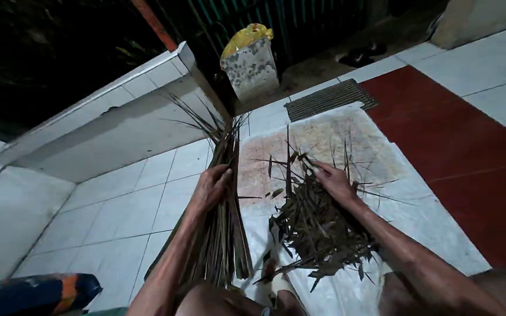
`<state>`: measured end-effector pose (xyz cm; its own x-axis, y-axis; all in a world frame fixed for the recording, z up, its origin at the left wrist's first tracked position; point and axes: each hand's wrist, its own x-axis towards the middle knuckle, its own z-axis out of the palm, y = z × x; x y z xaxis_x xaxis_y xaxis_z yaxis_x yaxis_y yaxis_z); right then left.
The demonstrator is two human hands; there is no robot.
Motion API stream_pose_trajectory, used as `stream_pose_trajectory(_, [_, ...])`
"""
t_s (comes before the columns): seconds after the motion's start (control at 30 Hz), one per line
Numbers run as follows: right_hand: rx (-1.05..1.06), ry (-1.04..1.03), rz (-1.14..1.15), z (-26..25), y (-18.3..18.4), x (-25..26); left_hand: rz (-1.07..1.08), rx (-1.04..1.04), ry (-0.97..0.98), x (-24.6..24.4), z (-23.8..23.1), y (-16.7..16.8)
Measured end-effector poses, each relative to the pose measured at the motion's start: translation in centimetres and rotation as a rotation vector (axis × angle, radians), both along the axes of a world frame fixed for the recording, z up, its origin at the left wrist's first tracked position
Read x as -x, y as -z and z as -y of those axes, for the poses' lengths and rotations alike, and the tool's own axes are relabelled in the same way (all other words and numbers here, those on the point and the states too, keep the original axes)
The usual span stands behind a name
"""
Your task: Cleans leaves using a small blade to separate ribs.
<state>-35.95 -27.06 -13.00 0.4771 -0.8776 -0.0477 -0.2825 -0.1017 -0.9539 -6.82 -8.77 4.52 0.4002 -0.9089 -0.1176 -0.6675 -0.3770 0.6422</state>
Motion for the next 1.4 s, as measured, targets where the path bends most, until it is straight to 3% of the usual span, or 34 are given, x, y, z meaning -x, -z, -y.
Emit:
stream_pose_trajectory(0.17, [0.261, -0.092, 0.182, -2.8, -7.3, -3.9, -0.064, -0.015, 0.142, 3.0, 1.6, 1.5])
stream_pose_trajectory(0.3, [0.255, -0.195, 0.043, -3.2, -9.2, -4.5, -0.105, -0.03, 0.216, 4.3, 2.1, 2.0])
stream_pose_trajectory(0.47, [0.243, -0.222, 0.013, -3.9, -8.7, -4.8, -0.146, -0.035, 0.247, 4.8, 2.0, 2.0])
stream_pose_trajectory(1.0, [0.252, -0.017, 0.022, -3.2, -9.1, -4.9, -0.136, -0.054, 0.301, 5.5, 1.7, 1.6])
stream_pose_trajectory(1.4, [0.26, 0.101, 0.145, 4.4, -10.3, -1.7, -0.114, -0.059, 0.358, 6.4, 0.9, 1.2])
